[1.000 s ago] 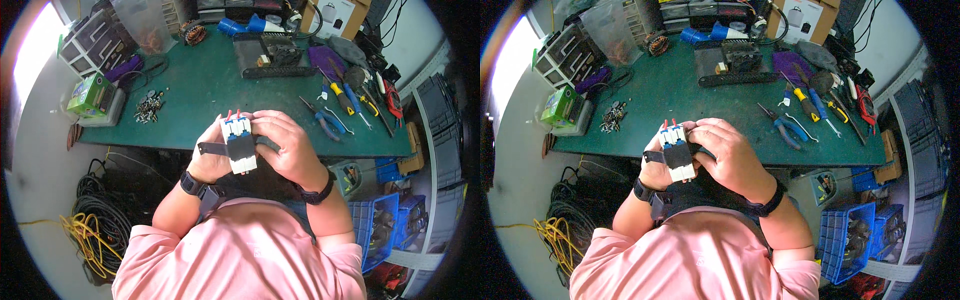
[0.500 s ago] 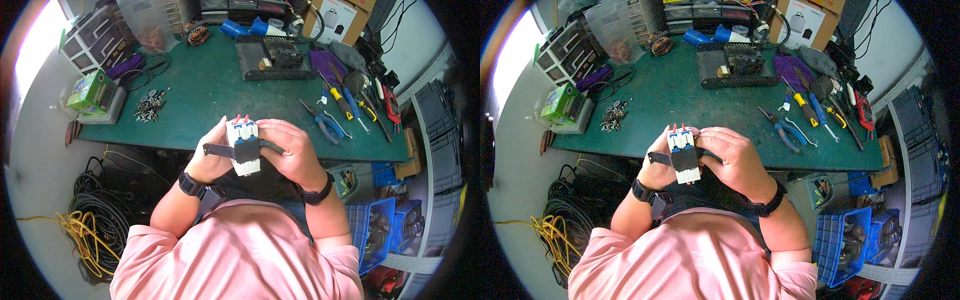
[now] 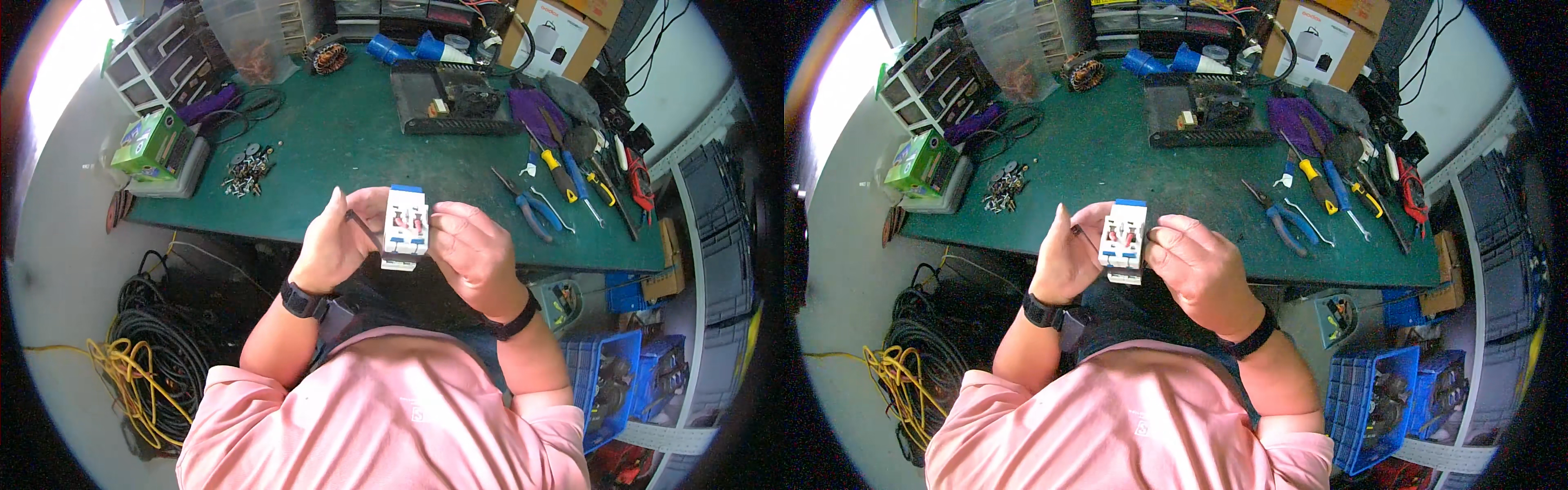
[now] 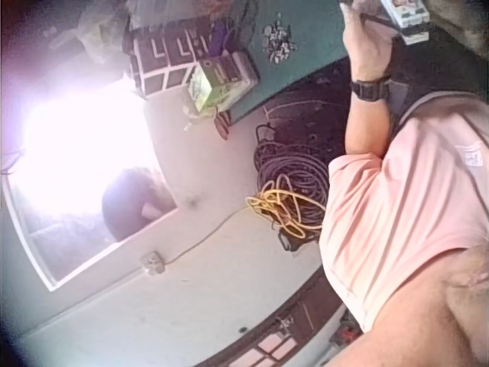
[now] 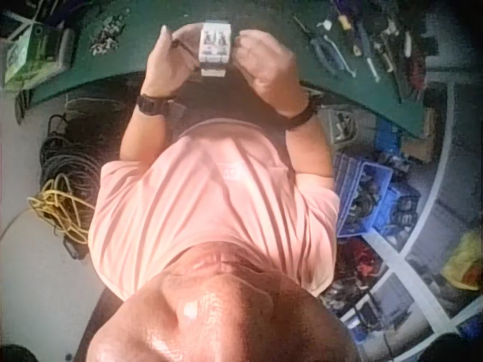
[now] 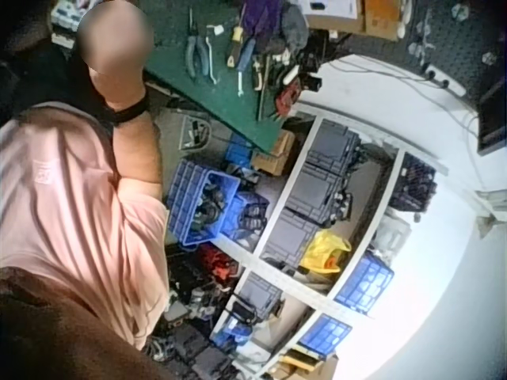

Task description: The person disassembles a white electrical component, likely a circuit breaker, using pliers and a screwdriver. They remove a black plastic cover and internal parts, then reassemble the device and test its mechanism by hand.

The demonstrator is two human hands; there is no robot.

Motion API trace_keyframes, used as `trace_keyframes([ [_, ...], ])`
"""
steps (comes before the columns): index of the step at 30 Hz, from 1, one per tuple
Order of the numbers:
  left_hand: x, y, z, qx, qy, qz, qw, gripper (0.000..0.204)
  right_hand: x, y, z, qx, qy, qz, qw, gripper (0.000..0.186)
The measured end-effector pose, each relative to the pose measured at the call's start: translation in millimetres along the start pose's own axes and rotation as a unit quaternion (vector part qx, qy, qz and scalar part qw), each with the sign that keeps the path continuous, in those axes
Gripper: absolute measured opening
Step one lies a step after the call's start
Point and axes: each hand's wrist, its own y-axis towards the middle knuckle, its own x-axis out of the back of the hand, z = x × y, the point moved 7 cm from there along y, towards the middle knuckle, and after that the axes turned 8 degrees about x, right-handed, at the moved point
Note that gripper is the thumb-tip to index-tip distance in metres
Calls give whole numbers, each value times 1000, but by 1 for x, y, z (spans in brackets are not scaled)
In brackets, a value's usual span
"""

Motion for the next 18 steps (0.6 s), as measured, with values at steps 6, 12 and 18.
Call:
trace_keyframes([
  [6, -16, -10, -17, -41, 187, 10, 981, 99, 0, -4, 4, 33, -46, 35, 998, 23],
  [12, -20, -13, -18, -73, 313, -26, 947, 106, 2, -1, 8, 48, -60, 48, 996, 16],
  [18, -20, -15, -17, -80, 347, -36, 934, 107, 1, -2, 10, 62, -69, 65, 994, 15],
])
